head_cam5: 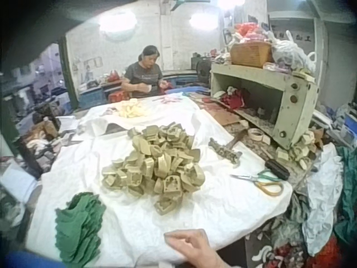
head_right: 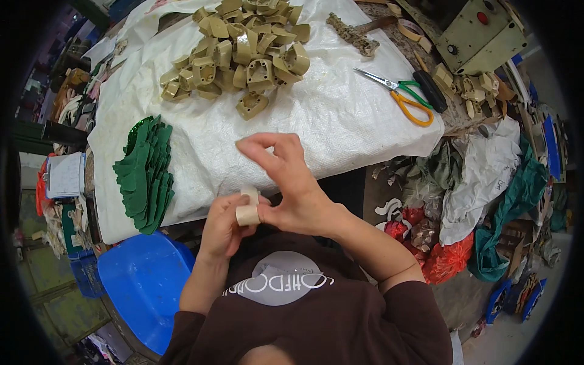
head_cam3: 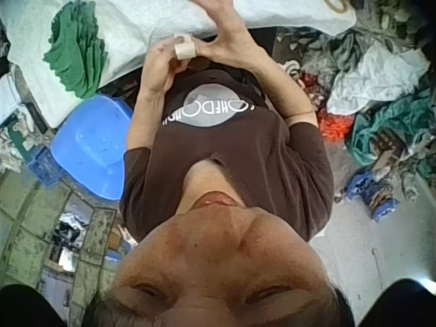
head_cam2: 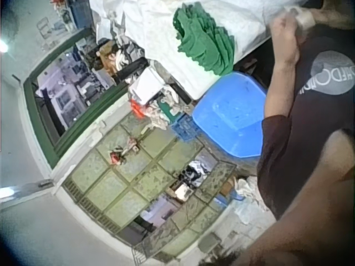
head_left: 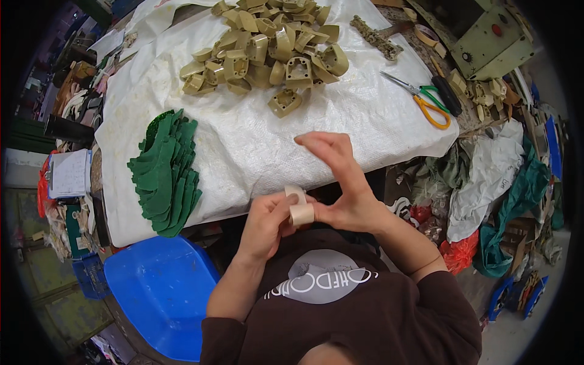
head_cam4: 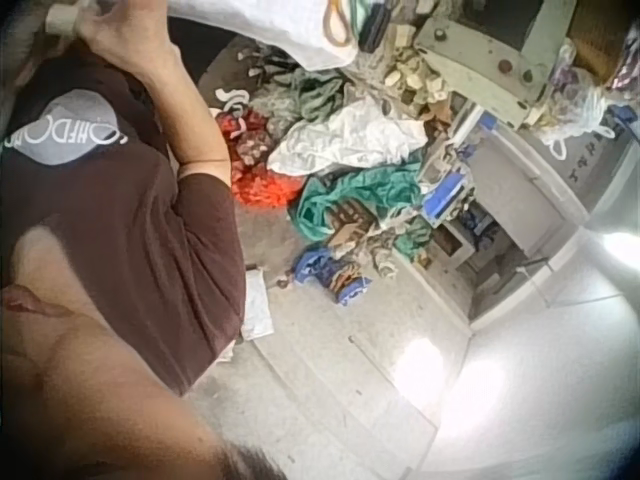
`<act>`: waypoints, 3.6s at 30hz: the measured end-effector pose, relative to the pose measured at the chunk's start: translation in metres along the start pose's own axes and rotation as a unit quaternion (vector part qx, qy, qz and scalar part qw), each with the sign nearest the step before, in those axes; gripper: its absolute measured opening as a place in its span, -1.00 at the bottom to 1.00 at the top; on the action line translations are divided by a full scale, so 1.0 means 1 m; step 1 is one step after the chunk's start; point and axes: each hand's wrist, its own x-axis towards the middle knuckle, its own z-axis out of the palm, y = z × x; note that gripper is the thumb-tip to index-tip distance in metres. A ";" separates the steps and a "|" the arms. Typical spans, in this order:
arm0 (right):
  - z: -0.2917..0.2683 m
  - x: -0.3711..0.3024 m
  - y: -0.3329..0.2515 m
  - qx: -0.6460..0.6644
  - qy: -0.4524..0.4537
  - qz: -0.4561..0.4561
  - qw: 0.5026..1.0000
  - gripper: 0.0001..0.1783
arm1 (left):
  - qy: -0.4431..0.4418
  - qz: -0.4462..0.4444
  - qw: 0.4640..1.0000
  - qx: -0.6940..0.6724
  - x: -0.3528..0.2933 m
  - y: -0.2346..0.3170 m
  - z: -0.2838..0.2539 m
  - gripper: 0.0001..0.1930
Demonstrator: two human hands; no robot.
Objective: The person applies adhesive tape to their right index finger and then repeatedly picks up beige plastic shoe components and green fabric pieces. They wrap the green fabric around the plastic parts by hand, pressing the material into the contours of the plastic, and place the finished units into a blue bin.
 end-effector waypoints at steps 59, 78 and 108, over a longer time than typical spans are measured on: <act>0.020 0.003 -0.009 0.623 0.060 0.358 0.693 0.22 | 0.009 0.405 0.908 0.111 0.037 0.003 0.058 -0.62; 0.024 0.004 -0.004 0.469 0.046 0.340 0.813 -0.05 | -0.058 0.258 0.944 -0.198 0.037 0.022 0.052 -0.43; 0.057 0.079 0.002 0.036 -0.126 -0.055 0.990 -0.60 | 0.408 0.441 0.648 0.467 -0.064 0.046 -0.111 -0.64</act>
